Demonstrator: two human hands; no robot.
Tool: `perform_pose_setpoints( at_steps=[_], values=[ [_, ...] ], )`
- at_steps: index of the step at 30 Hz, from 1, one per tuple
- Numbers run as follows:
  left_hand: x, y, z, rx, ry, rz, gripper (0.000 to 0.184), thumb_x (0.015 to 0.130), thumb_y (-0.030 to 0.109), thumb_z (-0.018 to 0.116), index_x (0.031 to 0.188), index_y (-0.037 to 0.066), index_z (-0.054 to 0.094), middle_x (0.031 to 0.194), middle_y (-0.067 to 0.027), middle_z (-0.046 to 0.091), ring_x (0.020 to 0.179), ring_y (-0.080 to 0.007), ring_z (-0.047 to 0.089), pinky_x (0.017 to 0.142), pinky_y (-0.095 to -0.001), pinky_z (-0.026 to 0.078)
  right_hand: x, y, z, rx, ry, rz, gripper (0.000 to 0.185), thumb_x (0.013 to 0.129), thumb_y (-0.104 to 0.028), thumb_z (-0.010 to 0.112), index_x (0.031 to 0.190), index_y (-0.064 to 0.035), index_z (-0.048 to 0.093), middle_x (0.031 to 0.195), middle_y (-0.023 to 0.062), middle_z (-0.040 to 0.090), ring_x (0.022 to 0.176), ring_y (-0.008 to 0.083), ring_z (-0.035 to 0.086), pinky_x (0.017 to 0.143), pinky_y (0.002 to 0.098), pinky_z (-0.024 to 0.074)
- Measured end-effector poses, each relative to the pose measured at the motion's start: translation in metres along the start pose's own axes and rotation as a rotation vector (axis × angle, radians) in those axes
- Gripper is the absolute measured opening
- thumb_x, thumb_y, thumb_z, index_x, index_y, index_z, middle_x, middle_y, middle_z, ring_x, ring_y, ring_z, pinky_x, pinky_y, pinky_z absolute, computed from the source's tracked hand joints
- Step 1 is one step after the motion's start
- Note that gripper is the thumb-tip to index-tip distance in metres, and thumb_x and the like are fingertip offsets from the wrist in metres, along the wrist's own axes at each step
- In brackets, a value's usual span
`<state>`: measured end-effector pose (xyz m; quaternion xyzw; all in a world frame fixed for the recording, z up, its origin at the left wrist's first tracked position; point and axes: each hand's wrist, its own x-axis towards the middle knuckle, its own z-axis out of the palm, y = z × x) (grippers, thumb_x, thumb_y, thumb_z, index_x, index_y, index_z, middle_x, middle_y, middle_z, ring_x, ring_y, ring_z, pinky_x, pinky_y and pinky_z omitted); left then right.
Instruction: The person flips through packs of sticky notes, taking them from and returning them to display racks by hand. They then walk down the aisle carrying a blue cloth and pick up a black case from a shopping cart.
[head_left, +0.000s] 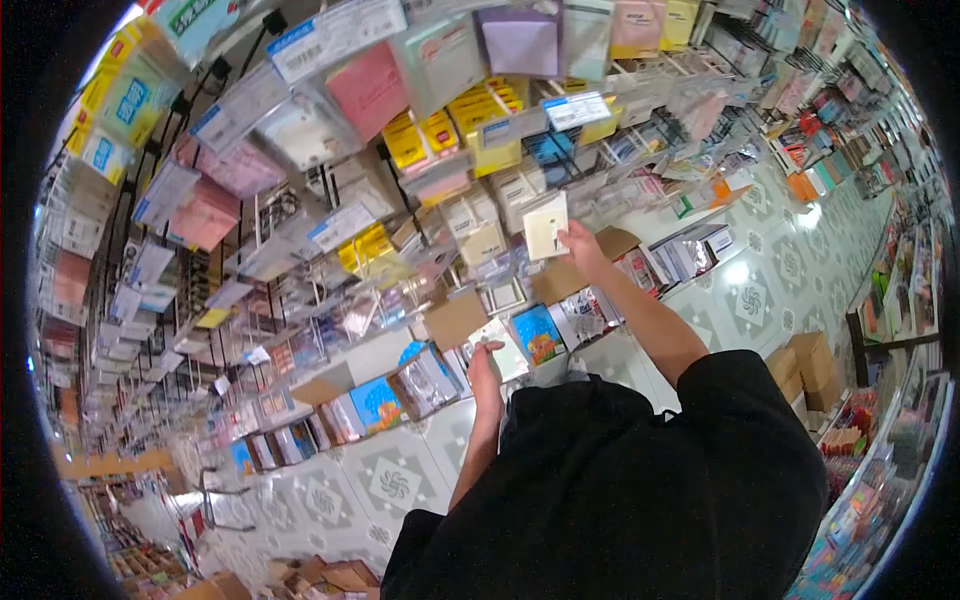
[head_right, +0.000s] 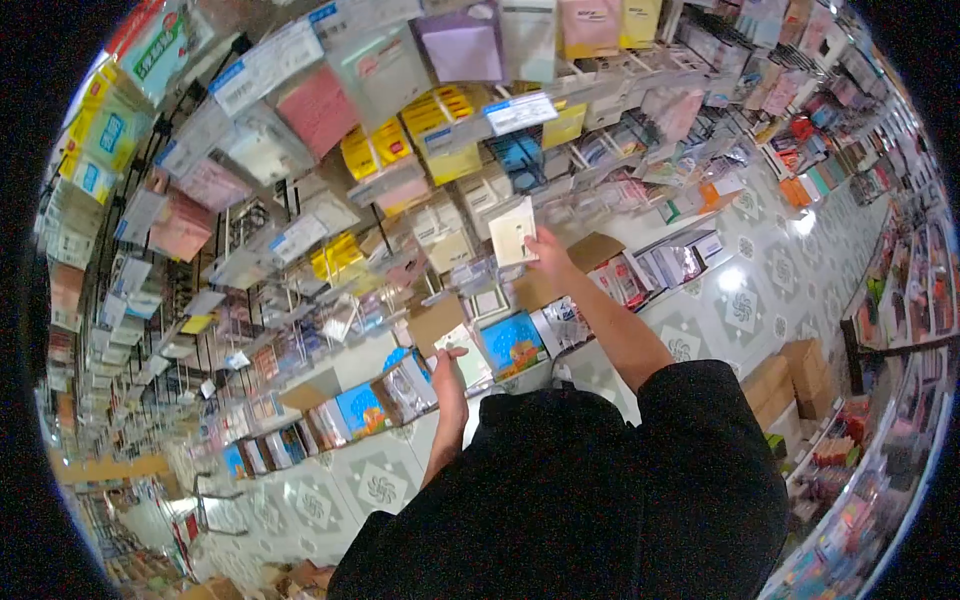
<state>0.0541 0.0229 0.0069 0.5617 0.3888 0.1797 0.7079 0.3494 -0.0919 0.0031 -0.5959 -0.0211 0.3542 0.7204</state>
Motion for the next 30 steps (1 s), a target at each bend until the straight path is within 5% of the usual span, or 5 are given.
perform_pose_setpoints(
  at_steps=[3, 6, 30],
  values=[
    [-0.007, 0.008, -0.003, -0.033, -0.011, -0.006, 0.047, 0.104, 0.032, 0.033, 0.092, 0.001, 0.066, 0.103, -0.0081, 0.063, 0.102, -0.0179, 0.052, 0.097, -0.0304, 0.032, 0.003, 0.003, -0.002, -0.028, -0.052, -0.064, 0.035, 0.099, -0.021, 0.049, 0.133, -0.0124, 0.047, 0.126, 0.0011, 0.058, 0.113, 0.0157, 0.055, 0.091, 0.0364, 0.0462],
    [-0.012, 0.014, -0.006, -0.043, 0.004, -0.027, 0.046, 0.104, 0.032, 0.033, 0.093, 0.001, 0.066, 0.100, -0.0070, 0.062, 0.099, -0.0165, 0.052, 0.095, -0.0298, 0.034, 0.009, 0.010, -0.002, -0.010, -0.093, -0.148, 0.032, 0.097, -0.025, 0.053, 0.127, -0.0147, 0.050, 0.118, 0.0009, 0.062, 0.107, 0.0159, 0.057, 0.089, 0.0374, 0.0444],
    [-0.015, 0.014, -0.010, 0.014, 0.022, -0.015, 0.050, 0.104, 0.035, 0.034, 0.093, 0.000, 0.067, 0.107, -0.0119, 0.063, 0.107, -0.0204, 0.052, 0.100, -0.0323, 0.033, 0.016, 0.002, 0.013, -0.009, -0.071, -0.189, 0.033, 0.098, -0.025, 0.053, 0.128, -0.0126, 0.052, 0.117, 0.0009, 0.062, 0.102, 0.0125, 0.058, 0.085, 0.0340, 0.0466]
  ],
)
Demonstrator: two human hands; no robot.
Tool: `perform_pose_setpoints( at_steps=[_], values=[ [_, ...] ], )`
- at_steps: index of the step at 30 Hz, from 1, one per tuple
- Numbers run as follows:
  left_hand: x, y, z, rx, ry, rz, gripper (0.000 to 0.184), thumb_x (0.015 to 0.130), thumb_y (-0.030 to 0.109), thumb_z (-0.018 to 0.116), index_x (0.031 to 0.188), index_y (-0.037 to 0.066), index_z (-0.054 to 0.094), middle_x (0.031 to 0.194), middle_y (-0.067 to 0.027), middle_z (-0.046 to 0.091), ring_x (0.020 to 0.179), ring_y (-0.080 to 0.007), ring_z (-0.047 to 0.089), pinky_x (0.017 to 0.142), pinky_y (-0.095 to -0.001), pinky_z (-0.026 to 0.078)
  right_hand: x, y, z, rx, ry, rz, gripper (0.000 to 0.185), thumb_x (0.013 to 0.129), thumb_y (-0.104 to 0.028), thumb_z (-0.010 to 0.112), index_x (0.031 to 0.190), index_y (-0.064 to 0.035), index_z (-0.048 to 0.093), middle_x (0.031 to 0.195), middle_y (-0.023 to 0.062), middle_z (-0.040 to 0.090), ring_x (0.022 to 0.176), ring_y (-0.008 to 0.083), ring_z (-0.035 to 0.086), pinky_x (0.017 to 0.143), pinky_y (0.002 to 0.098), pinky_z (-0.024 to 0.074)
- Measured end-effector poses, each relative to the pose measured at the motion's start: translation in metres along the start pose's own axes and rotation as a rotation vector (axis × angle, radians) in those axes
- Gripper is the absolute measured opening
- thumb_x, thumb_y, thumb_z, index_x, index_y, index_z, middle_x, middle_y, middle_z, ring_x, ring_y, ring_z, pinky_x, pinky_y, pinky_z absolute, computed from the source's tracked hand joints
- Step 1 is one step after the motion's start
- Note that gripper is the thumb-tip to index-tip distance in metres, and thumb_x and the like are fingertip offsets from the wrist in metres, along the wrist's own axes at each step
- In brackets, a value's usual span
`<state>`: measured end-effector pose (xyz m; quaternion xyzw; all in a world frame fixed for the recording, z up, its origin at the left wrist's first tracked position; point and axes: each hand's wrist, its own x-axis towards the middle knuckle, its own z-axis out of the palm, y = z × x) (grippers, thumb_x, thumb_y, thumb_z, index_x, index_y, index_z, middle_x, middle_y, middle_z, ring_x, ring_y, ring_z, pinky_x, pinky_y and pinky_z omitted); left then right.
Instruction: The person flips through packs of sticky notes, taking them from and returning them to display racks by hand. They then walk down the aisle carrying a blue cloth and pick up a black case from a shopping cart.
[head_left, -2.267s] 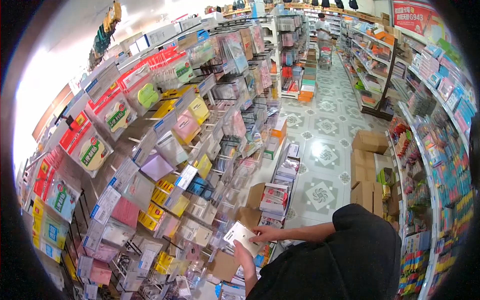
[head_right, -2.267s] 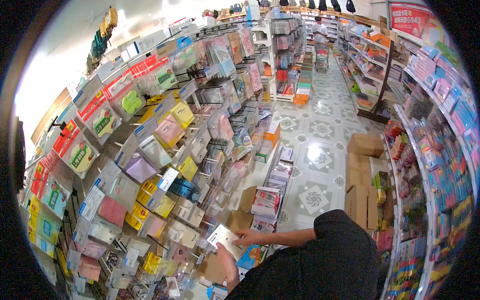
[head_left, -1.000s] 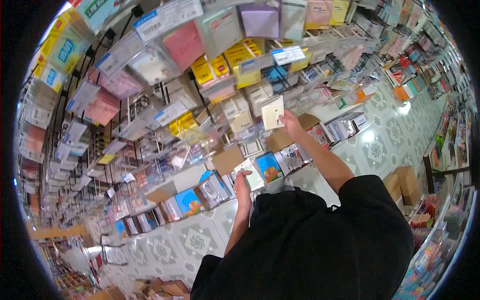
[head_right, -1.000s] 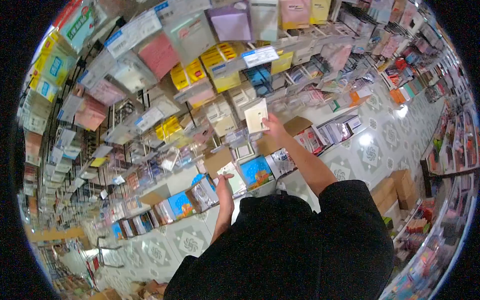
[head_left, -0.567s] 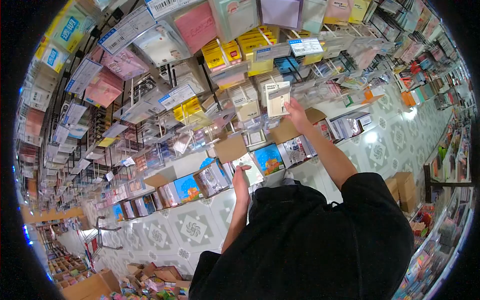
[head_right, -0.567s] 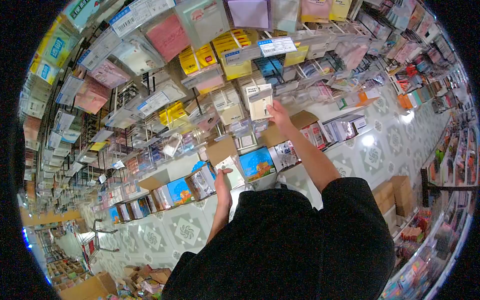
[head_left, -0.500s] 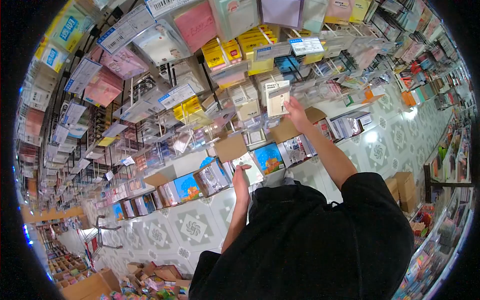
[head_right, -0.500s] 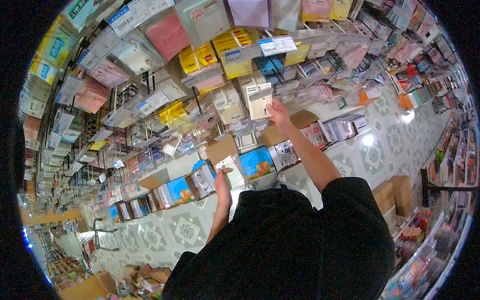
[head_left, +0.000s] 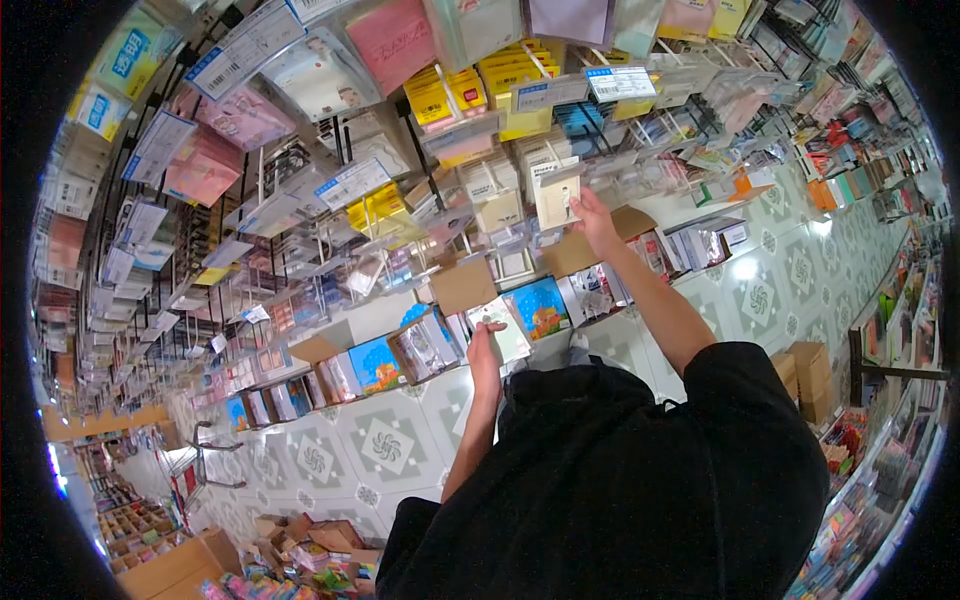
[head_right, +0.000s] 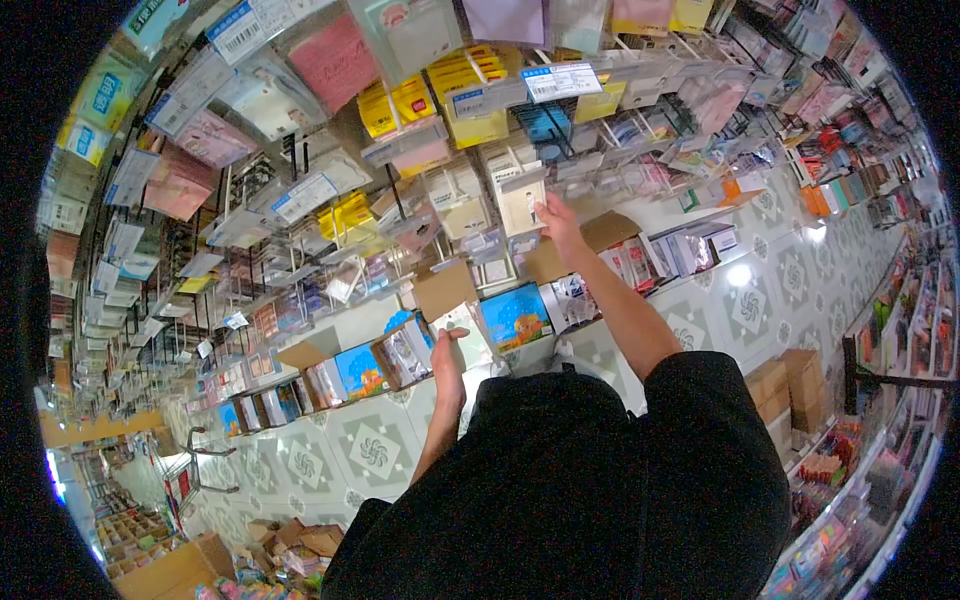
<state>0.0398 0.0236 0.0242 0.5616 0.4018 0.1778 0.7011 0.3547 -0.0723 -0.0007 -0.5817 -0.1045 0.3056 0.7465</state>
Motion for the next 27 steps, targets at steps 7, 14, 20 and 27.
perform_pose_setpoints(
  at_steps=[7, 14, 20, 27],
  values=[
    [0.001, -0.005, -0.004, -0.043, 0.012, -0.025, 0.049, 0.104, 0.035, 0.034, 0.094, 0.000, 0.067, 0.108, -0.0122, 0.062, 0.108, -0.0209, 0.052, 0.100, -0.0329, 0.033, 0.004, 0.006, -0.001, 0.024, -0.026, -0.011, 0.034, 0.097, -0.026, 0.054, 0.128, -0.0134, 0.053, 0.117, -0.0004, 0.063, 0.102, 0.0123, 0.059, 0.083, 0.0341, 0.0465],
    [-0.001, -0.008, -0.006, -0.031, 0.025, -0.002, 0.049, 0.104, 0.035, 0.035, 0.093, 0.000, 0.067, 0.106, -0.0111, 0.063, 0.106, -0.0202, 0.053, 0.099, -0.0324, 0.033, 0.003, 0.007, -0.001, 0.043, 0.017, 0.012, 0.035, 0.096, -0.025, 0.056, 0.128, -0.0131, 0.053, 0.118, -0.0005, 0.063, 0.101, 0.0121, 0.059, 0.082, 0.0336, 0.0468],
    [-0.002, -0.009, -0.007, -0.074, 0.019, -0.004, 0.049, 0.104, 0.034, 0.034, 0.093, 0.000, 0.067, 0.104, -0.0093, 0.064, 0.103, -0.0184, 0.053, 0.097, -0.0316, 0.034, -0.001, -0.001, 0.006, 0.047, 0.084, 0.023, 0.032, 0.095, -0.021, 0.056, 0.126, -0.0111, 0.056, 0.117, -0.0009, 0.063, 0.101, 0.0122, 0.060, 0.082, 0.0333, 0.0485],
    [-0.003, -0.006, -0.007, -0.071, 0.022, 0.020, 0.048, 0.104, 0.033, 0.034, 0.092, 0.000, 0.066, 0.103, -0.0089, 0.064, 0.102, -0.0180, 0.053, 0.097, -0.0314, 0.034, -0.002, 0.001, 0.002, 0.059, 0.067, -0.023, 0.030, 0.095, -0.020, 0.057, 0.123, -0.0084, 0.058, 0.113, 0.0017, 0.065, 0.100, 0.0136, 0.062, 0.083, 0.0333, 0.0511]
  ],
)
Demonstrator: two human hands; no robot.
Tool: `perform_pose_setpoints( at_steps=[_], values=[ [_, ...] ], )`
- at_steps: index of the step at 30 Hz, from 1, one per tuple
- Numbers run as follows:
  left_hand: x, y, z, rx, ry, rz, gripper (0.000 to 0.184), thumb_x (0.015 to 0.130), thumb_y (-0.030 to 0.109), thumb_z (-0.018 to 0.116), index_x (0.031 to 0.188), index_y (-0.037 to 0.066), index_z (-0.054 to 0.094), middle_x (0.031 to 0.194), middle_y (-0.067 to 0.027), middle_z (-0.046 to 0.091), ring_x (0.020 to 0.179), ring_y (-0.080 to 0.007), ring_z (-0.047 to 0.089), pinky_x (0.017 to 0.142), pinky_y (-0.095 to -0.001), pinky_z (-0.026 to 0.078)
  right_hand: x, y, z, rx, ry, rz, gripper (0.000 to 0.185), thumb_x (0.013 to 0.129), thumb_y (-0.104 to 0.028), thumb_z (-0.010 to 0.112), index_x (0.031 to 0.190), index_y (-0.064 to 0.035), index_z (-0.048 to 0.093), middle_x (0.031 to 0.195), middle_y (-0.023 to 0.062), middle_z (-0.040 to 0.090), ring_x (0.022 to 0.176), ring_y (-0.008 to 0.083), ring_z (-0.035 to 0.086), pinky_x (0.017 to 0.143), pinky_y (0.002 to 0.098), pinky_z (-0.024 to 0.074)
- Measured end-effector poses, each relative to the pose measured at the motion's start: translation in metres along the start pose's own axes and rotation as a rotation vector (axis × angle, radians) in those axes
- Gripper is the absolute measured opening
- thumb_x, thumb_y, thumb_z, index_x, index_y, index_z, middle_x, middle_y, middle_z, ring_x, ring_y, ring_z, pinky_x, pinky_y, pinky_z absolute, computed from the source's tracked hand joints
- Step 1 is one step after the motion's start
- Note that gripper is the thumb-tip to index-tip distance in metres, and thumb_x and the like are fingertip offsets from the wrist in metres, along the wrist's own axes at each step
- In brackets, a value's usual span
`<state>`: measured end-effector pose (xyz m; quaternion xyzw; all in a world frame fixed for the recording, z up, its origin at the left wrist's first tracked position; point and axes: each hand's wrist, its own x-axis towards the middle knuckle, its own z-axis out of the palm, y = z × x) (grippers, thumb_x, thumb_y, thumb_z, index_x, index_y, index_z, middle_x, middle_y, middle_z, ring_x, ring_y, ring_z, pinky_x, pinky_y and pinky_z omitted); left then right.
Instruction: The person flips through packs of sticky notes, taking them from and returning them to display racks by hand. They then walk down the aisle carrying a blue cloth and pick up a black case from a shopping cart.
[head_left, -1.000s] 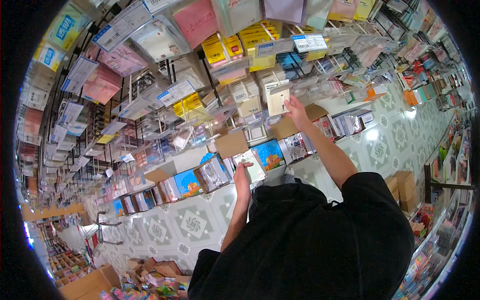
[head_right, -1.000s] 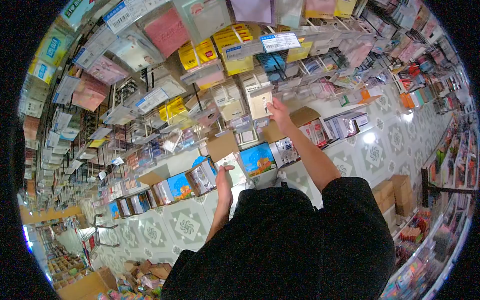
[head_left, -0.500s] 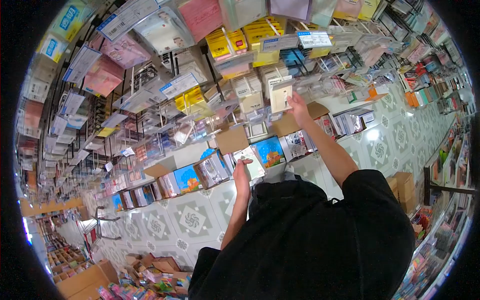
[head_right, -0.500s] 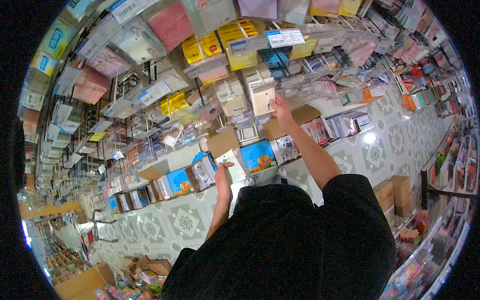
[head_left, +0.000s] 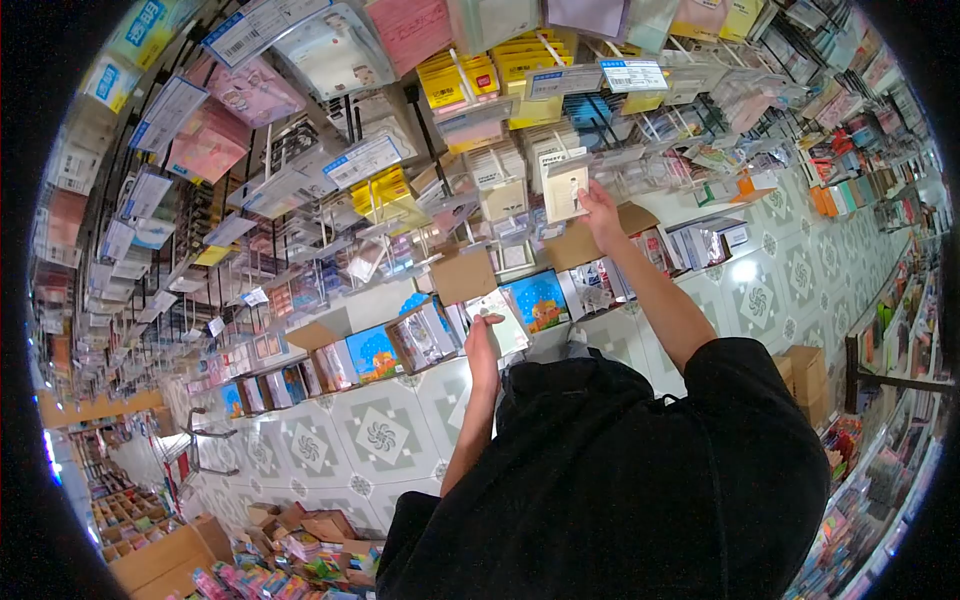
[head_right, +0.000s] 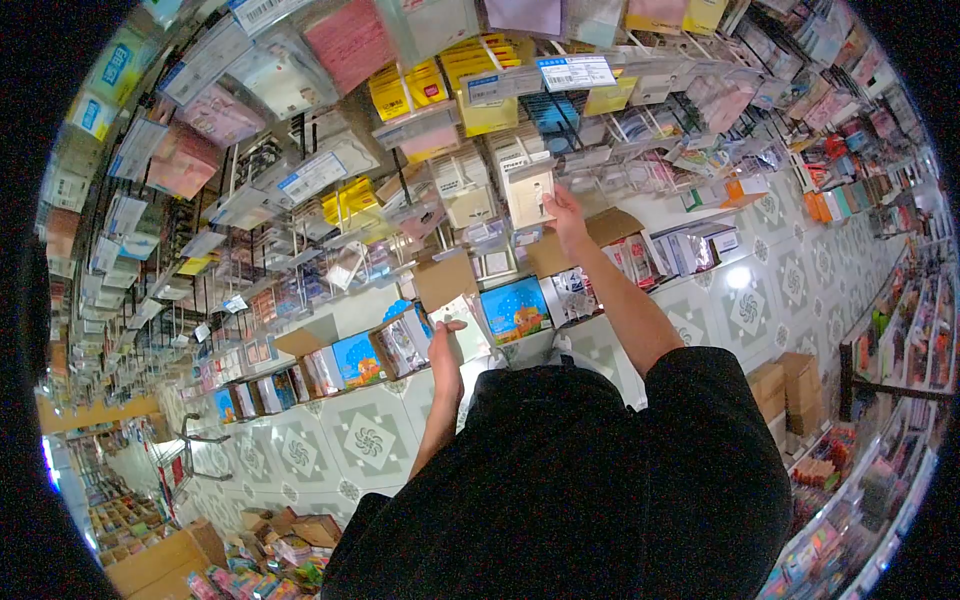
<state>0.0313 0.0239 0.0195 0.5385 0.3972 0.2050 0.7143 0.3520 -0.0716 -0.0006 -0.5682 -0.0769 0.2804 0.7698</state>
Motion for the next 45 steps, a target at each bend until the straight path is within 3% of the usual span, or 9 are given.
perform_pose_setpoints(
  at_steps=[13, 16, 18, 25, 27, 34, 39, 43, 45],
  values=[
    [0.000, -0.002, 0.000, 0.002, 0.017, -0.046, 0.048, 0.105, 0.033, 0.033, 0.091, 0.001, 0.066, 0.103, -0.0083, 0.063, 0.101, -0.0173, 0.052, 0.096, -0.0309, 0.034, -0.001, -0.007, -0.001, -0.048, 0.072, 0.020, 0.029, 0.093, -0.020, 0.062, 0.119, -0.0091, 0.059, 0.107, 0.0017, 0.064, 0.098, 0.0140, 0.062, 0.084, 0.0334, 0.0508],
    [0.002, -0.004, -0.001, 0.000, 0.009, -0.040, 0.047, 0.105, 0.032, 0.033, 0.091, 0.001, 0.066, 0.103, -0.0083, 0.064, 0.101, -0.0172, 0.053, 0.095, -0.0307, 0.034, -0.002, -0.009, 0.001, -0.039, 0.045, -0.001, 0.031, 0.092, -0.022, 0.063, 0.121, -0.0111, 0.059, 0.107, 0.0008, 0.064, 0.097, 0.0132, 0.062, 0.082, 0.0325, 0.0501],
    [0.002, -0.004, -0.001, 0.003, 0.005, -0.031, 0.047, 0.104, 0.032, 0.033, 0.091, 0.001, 0.066, 0.103, -0.0084, 0.064, 0.101, -0.0173, 0.053, 0.095, -0.0306, 0.034, -0.005, -0.012, 0.002, -0.084, 0.021, 0.045, 0.033, 0.092, -0.028, 0.061, 0.122, -0.0155, 0.056, 0.111, -0.0037, 0.061, 0.100, 0.0101, 0.056, 0.081, 0.0322, 0.0432],
    [0.001, -0.003, -0.002, 0.017, 0.008, 0.001, 0.047, 0.104, 0.032, 0.034, 0.090, 0.001, 0.066, 0.102, -0.0089, 0.064, 0.101, -0.0182, 0.054, 0.096, -0.0309, 0.035, 0.002, -0.004, 0.000, -0.034, 0.006, 0.042, 0.031, 0.092, -0.028, 0.062, 0.121, -0.0157, 0.057, 0.107, -0.0052, 0.062, 0.097, 0.0088, 0.057, 0.077, 0.0307, 0.0432],
    [0.000, -0.002, -0.003, 0.021, 0.009, 0.001, 0.047, 0.104, 0.032, 0.034, 0.090, 0.001, 0.066, 0.102, -0.0090, 0.064, 0.101, -0.0183, 0.054, 0.096, -0.0311, 0.035, 0.001, -0.008, 0.003, -0.056, 0.057, 0.040, 0.032, 0.093, -0.026, 0.062, 0.122, -0.0121, 0.059, 0.108, 0.0002, 0.064, 0.096, 0.0126, 0.061, 0.081, 0.0335, 0.0504],
    [0.000, -0.006, -0.006, 0.012, 0.018, -0.026, 0.048, 0.104, 0.033, 0.034, 0.091, 0.000, 0.066, 0.102, -0.0102, 0.064, 0.103, -0.0189, 0.054, 0.097, -0.0318, 0.035, -0.006, -0.008, 0.007, -0.141, 0.062, 0.000, 0.031, 0.094, -0.028, 0.062, 0.121, -0.0131, 0.059, 0.106, -0.0027, 0.063, 0.094, 0.0088, 0.059, 0.074, 0.0285, 0.0461],
    [0.000, -0.009, -0.004, 0.012, 0.008, -0.031, 0.048, 0.104, 0.034, 0.035, 0.091, 0.000, 0.066, 0.102, -0.0103, 0.064, 0.103, -0.0188, 0.053, 0.097, -0.0315, 0.034, -0.002, 0.002, 0.003, -0.150, 0.077, -0.172, 0.032, 0.093, -0.019, 0.064, 0.118, -0.0017, 0.058, 0.099, 0.0018, 0.065, 0.085, 0.0090, 0.061, 0.072, 0.0225, 0.0480],
    [0.003, -0.008, -0.001, 0.036, -0.024, 0.010, 0.048, 0.104, 0.035, 0.034, 0.092, 0.001, 0.066, 0.102, -0.0085, 0.064, 0.101, -0.0175, 0.053, 0.095, -0.0310, 0.035, 0.003, 0.009, -0.002, -0.179, 0.059, -0.251, 0.031, 0.092, -0.019, 0.064, 0.117, -0.0008, 0.059, 0.097, 0.0010, 0.066, 0.085, 0.0082, 0.059, 0.073, 0.0229, 0.0483],
    [0.004, -0.004, 0.002, 0.069, -0.056, 0.032, 0.048, 0.104, 0.035, 0.034, 0.092, 0.001, 0.066, 0.103, -0.0073, 0.064, 0.100, -0.0167, 0.054, 0.094, -0.0312, 0.036, 0.001, 0.005, -0.003, -0.155, 0.040, -0.222, 0.023, 0.092, -0.012, 0.062, 0.112, -0.0011, 0.061, 0.093, 0.0019, 0.066, 0.086, 0.0098, 0.060, 0.077, 0.0268, 0.0494]
  ],
)
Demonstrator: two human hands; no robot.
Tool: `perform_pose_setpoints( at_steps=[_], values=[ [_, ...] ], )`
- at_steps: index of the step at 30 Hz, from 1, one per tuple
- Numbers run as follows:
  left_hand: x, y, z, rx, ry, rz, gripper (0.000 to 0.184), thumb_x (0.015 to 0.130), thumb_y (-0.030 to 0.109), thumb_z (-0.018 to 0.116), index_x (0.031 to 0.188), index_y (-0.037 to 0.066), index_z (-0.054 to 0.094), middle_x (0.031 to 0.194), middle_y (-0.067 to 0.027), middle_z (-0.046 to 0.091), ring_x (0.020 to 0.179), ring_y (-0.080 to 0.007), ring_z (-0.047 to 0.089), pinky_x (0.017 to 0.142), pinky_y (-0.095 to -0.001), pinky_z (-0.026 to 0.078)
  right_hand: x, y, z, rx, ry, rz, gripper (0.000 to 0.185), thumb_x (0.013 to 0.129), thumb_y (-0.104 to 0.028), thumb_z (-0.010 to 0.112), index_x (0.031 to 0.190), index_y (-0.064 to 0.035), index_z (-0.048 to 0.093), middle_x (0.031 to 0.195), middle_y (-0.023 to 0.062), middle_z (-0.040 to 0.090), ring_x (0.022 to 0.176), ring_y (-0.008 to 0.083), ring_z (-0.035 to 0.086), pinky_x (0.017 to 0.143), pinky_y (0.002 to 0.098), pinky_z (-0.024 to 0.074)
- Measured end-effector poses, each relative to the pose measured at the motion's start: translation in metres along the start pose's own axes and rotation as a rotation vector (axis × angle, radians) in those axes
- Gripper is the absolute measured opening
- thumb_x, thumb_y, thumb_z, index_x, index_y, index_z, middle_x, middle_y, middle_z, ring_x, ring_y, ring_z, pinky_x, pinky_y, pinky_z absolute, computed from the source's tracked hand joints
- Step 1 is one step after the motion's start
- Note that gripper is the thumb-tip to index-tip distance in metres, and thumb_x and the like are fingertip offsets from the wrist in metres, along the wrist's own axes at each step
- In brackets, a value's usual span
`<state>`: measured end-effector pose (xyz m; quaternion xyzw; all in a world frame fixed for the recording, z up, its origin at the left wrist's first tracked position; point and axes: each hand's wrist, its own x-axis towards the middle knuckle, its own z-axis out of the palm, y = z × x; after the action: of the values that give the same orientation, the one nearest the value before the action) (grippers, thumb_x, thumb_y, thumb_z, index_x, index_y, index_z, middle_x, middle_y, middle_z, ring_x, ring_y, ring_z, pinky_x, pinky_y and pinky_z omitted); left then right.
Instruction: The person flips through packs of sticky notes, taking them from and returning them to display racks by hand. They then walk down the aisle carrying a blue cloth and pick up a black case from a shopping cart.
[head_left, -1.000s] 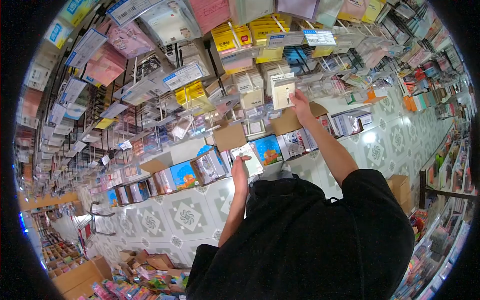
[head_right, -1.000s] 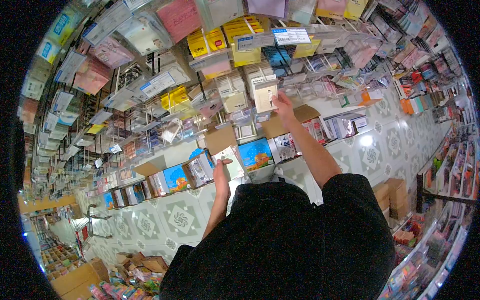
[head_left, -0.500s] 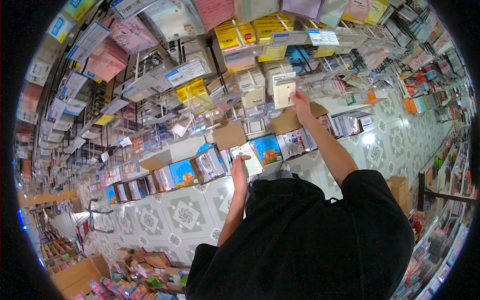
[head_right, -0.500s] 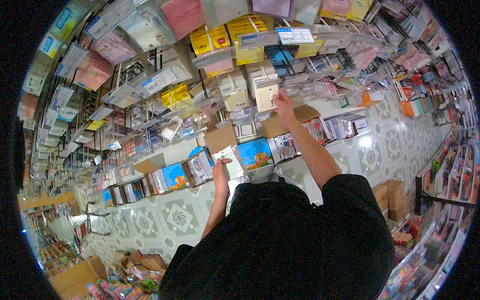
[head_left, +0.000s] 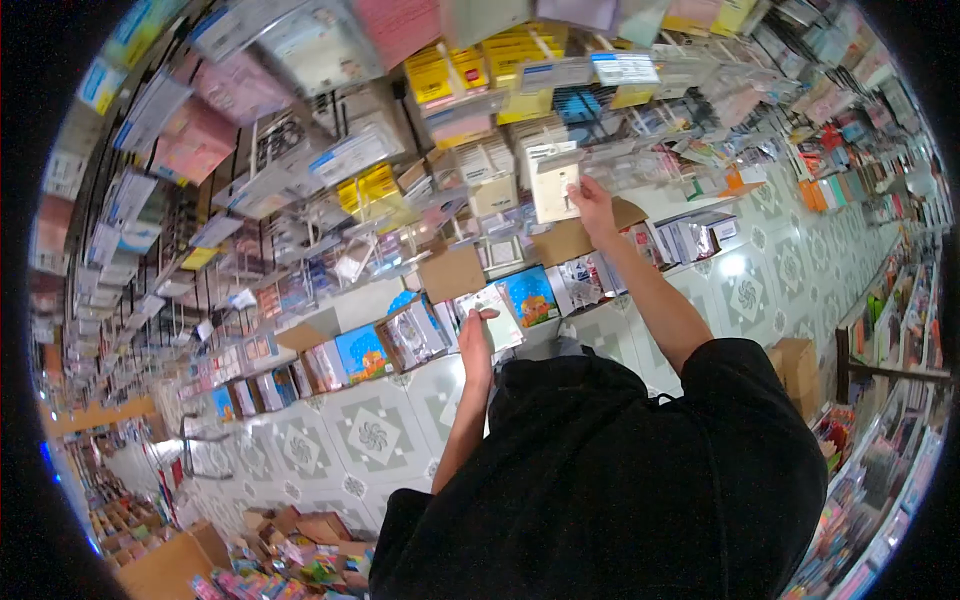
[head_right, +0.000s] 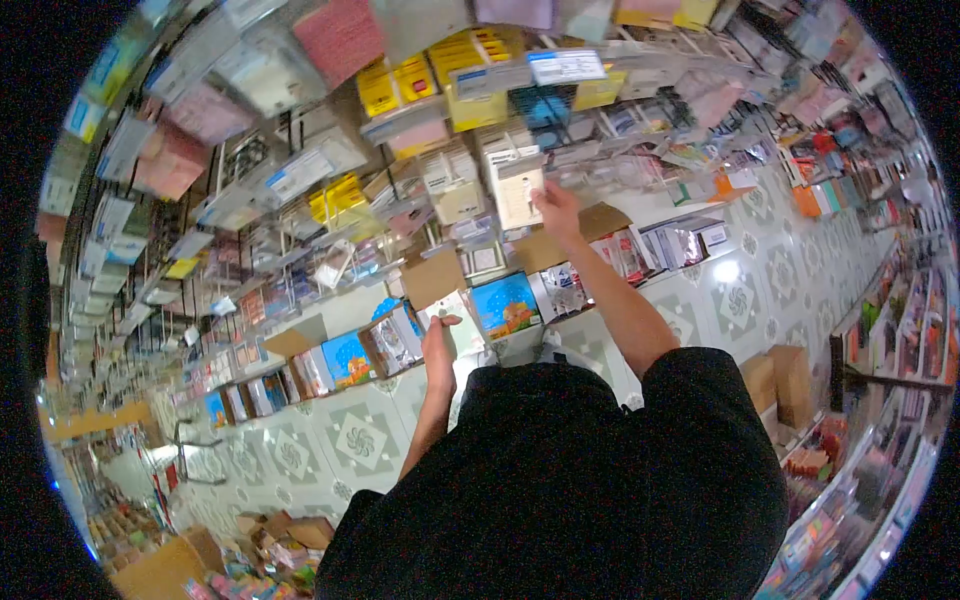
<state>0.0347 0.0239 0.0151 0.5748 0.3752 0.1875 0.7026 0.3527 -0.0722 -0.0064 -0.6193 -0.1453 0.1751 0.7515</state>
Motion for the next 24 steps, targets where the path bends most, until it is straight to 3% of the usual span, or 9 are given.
perform_pose_setpoints(
  at_steps=[4, 5, 6, 8, 10, 11, 18, 20, 24],
  values=[
    [0.005, -0.005, 0.005, 0.114, -0.007, 0.022, 0.044, 0.101, 0.032, 0.036, 0.094, 0.002, 0.067, 0.101, -0.0073, 0.064, 0.100, -0.0177, 0.054, 0.094, -0.0330, 0.037, -0.006, 0.033, -0.018, -0.340, -0.059, -0.324, 0.011, 0.090, -0.013, 0.057, 0.093, -0.0044, 0.064, 0.086, 0.0018, 0.065, 0.082, 0.0120, 0.060, 0.077, 0.0306, 0.0489],
    [0.010, -0.017, 0.004, 0.144, -0.035, 0.068, 0.042, 0.100, 0.032, 0.038, 0.096, 0.003, 0.067, 0.101, -0.0071, 0.064, 0.098, -0.0178, 0.054, 0.092, -0.0334, 0.039, -0.015, 0.044, -0.029, -0.499, -0.145, -0.180, 0.021, 0.089, -0.022, 0.055, 0.101, -0.0077, 0.065, 0.103, 0.0069, 0.064, 0.100, 0.0215, 0.060, 0.086, 0.0355, 0.0464],
    [0.018, -0.029, 0.003, 0.171, -0.062, 0.117, 0.040, 0.099, 0.033, 0.039, 0.099, 0.003, 0.066, 0.101, -0.0068, 0.063, 0.097, -0.0180, 0.055, 0.091, -0.0338, 0.040, -0.014, 0.090, -0.044, -0.952, -0.134, -0.473, 0.022, 0.088, -0.022, 0.057, 0.102, -0.0087, 0.066, 0.108, 0.0095, 0.062, 0.104, 0.0248, 0.059, 0.087, 0.0363, 0.0465],
    [0.016, -0.015, 0.016, 0.003, -0.066, -0.006, 0.035, 0.100, 0.027, 0.042, 0.098, 0.002, 0.066, 0.096, -0.0041, 0.061, 0.092, -0.0148, 0.053, 0.083, -0.0283, 0.040, -0.044, 0.101, -0.033, -0.691, -0.081, -0.550, 0.023, 0.090, -0.026, 0.056, 0.095, -0.0057, 0.064, 0.092, 0.0120, 0.060, 0.085, 0.0286, 0.059, 0.077, 0.0394, 0.0474],
    [0.022, -0.022, 0.019, 0.042, -0.133, 0.099, 0.035, 0.100, 0.027, 0.042, 0.101, 0.001, 0.065, 0.098, -0.0049, 0.061, 0.095, -0.0154, 0.053, 0.087, -0.0286, 0.040, -0.073, 0.108, -0.033, -0.583, -0.170, -0.030, 0.026, 0.093, -0.028, 0.060, 0.101, -0.0042, 0.063, 0.073, 0.0079, 0.056, 0.070, 0.0214, 0.056, 0.066, 0.0383, 0.0476],
    [0.018, -0.011, 0.026, 0.045, -0.167, 0.101, 0.035, 0.101, 0.028, 0.042, 0.102, 0.001, 0.065, 0.098, -0.0053, 0.061, 0.096, -0.0159, 0.053, 0.089, -0.0295, 0.040, -0.106, 0.065, -0.026, -0.024, -0.269, 0.153, 0.029, 0.093, -0.028, 0.062, 0.110, -0.0050, 0.062, 0.084, 0.0014, 0.062, 0.077, 0.0118, 0.056, 0.067, 0.0311, 0.0482],
    [0.030, 0.014, 0.050, 0.164, -0.225, 0.174, 0.036, 0.099, 0.030, 0.048, 0.106, -0.003, 0.061, 0.104, -0.0100, 0.061, 0.092, -0.0159, 0.054, 0.082, -0.0302, 0.045, -0.184, -0.004, -0.035, -0.251, -0.382, 0.338, 0.030, 0.091, -0.020, 0.064, 0.113, 0.0007, 0.061, 0.101, 0.0041, 0.066, 0.092, 0.0092, 0.057, 0.085, 0.0299, 0.0481],
    [0.025, 0.041, 0.066, 0.401, -0.375, 0.319, 0.034, 0.097, 0.031, 0.051, 0.104, -0.001, 0.062, 0.099, -0.0106, 0.060, 0.087, -0.0164, 0.055, 0.080, -0.0309, 0.045, -0.192, -0.025, -0.035, -0.356, -0.410, 0.201, 0.033, 0.091, -0.019, 0.063, 0.117, 0.0005, 0.059, 0.108, 0.0060, 0.066, 0.098, 0.0104, 0.058, 0.089, 0.0303, 0.0481],
    [0.026, 0.057, 0.090, 0.555, -0.443, 0.519, 0.026, 0.094, 0.027, 0.055, 0.098, 0.003, 0.064, 0.092, -0.0167, 0.055, 0.090, -0.0306, 0.056, 0.082, -0.0391, 0.045, -0.196, -0.036, -0.041, -0.287, -0.387, 0.273, 0.038, 0.090, -0.023, 0.065, 0.121, -0.0014, 0.057, 0.109, 0.0067, 0.065, 0.097, 0.0118, 0.058, 0.084, 0.0302, 0.0488]
  ],
)
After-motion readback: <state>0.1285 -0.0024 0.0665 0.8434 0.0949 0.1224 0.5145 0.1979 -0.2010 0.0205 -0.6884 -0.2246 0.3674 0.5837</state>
